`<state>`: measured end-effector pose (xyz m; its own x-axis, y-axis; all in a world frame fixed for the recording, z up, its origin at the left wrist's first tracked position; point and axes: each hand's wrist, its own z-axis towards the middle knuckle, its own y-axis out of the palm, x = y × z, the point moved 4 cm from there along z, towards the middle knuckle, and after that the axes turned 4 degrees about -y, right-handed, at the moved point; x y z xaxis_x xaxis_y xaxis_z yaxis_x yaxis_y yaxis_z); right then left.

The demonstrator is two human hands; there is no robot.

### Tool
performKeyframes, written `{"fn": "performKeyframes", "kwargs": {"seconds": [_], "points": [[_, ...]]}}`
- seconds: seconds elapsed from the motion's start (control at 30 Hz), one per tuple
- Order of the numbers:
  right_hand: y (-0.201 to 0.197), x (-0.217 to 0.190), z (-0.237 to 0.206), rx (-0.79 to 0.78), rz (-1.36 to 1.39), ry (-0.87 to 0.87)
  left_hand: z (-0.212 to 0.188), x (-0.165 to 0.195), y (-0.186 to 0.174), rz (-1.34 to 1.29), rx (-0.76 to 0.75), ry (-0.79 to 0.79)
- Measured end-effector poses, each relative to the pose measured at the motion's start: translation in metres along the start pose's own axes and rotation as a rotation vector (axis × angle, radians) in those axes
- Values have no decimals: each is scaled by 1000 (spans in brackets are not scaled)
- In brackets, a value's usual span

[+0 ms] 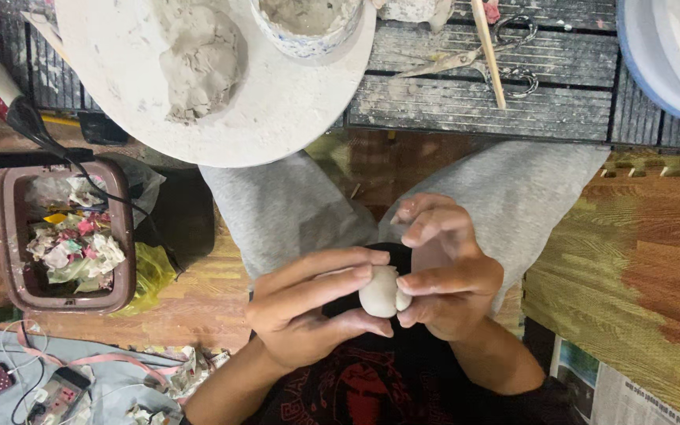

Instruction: The person shapes a small clay object using a wooden modeling tool and their fingers. They repeatedly smooth and refine the surface, add small clay pieces, and roll additional clay between their palms to attach to the main form.

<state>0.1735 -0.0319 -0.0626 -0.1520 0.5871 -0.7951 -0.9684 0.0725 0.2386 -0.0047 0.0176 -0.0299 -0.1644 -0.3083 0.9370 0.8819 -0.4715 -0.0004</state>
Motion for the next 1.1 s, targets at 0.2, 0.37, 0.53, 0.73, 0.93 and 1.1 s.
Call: {"fn": "performKeyframes", "kwargs": {"seconds": [0.2, 0.37, 0.53, 0.73, 0.93, 1.1], "points": [[1, 3, -10, 41, 167, 24, -1, 8, 3, 72, -57, 89], [3, 11, -14, 49, 301, 79, -2, 10, 3, 73, -29, 94], [2, 11, -17, 31, 321, 129, -3, 10, 3, 78, -7, 101], [9, 23, 2, 16, 96, 130, -14, -12, -3, -36, 113, -54], [36, 17, 101, -161, -761, -9, -33, -45, -38, -311, 335, -267], [80, 31, 172, -646, -1081, -572, -43, -56, -56, -324, 399, -356]]}}
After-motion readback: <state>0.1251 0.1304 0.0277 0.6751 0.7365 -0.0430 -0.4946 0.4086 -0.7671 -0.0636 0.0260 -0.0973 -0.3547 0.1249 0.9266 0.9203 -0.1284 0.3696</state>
